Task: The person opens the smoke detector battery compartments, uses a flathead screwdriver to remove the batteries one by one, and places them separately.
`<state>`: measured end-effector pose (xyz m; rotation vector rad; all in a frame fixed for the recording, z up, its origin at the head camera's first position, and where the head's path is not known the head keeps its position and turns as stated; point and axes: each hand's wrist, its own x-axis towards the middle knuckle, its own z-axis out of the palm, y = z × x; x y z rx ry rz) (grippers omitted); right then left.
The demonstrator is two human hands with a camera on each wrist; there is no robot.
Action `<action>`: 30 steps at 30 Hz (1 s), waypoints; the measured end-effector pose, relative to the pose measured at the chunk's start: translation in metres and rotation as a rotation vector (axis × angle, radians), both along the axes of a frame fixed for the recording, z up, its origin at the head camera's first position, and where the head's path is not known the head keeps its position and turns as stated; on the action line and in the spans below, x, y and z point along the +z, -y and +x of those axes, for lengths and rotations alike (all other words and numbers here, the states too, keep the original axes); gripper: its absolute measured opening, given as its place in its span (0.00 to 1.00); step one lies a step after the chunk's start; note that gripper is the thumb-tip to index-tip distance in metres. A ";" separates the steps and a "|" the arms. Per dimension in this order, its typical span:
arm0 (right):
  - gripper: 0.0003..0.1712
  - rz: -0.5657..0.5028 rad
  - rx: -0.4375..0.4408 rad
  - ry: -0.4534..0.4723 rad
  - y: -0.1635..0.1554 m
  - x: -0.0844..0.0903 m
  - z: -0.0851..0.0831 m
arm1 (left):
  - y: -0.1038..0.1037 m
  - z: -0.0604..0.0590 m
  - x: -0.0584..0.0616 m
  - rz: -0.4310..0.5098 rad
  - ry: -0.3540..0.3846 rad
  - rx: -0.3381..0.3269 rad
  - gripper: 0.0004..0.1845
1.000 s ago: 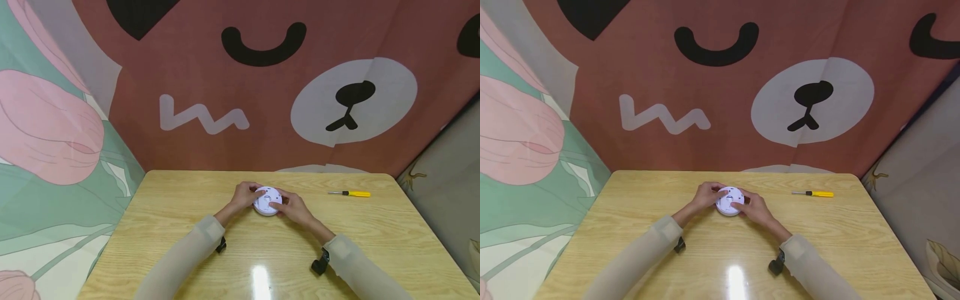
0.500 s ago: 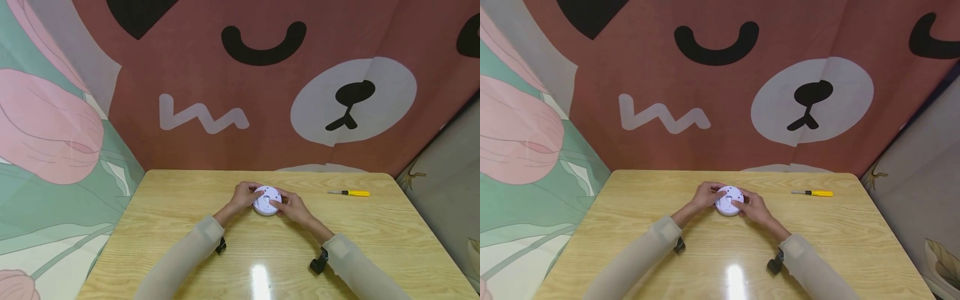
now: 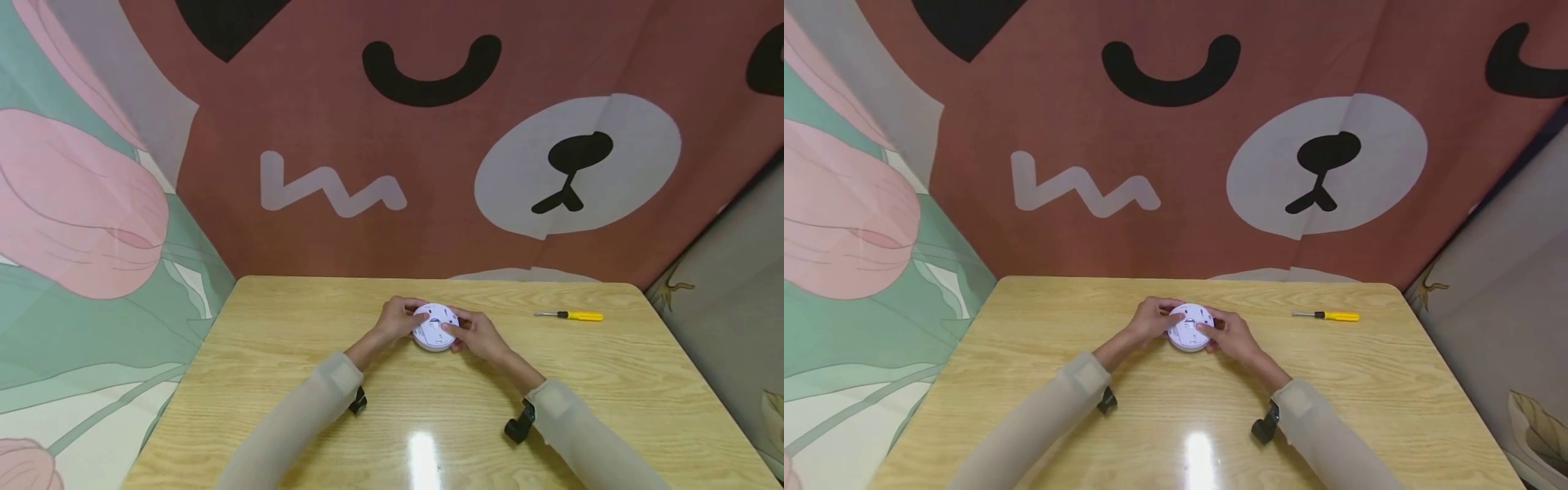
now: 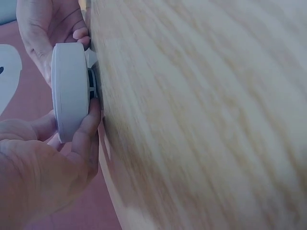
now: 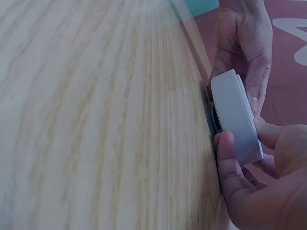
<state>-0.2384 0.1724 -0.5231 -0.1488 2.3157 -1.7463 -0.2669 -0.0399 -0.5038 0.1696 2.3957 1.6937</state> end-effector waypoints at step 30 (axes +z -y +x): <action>0.29 0.218 0.044 -0.045 -0.003 0.015 -0.008 | 0.010 -0.003 -0.003 -0.223 -0.212 -0.107 0.13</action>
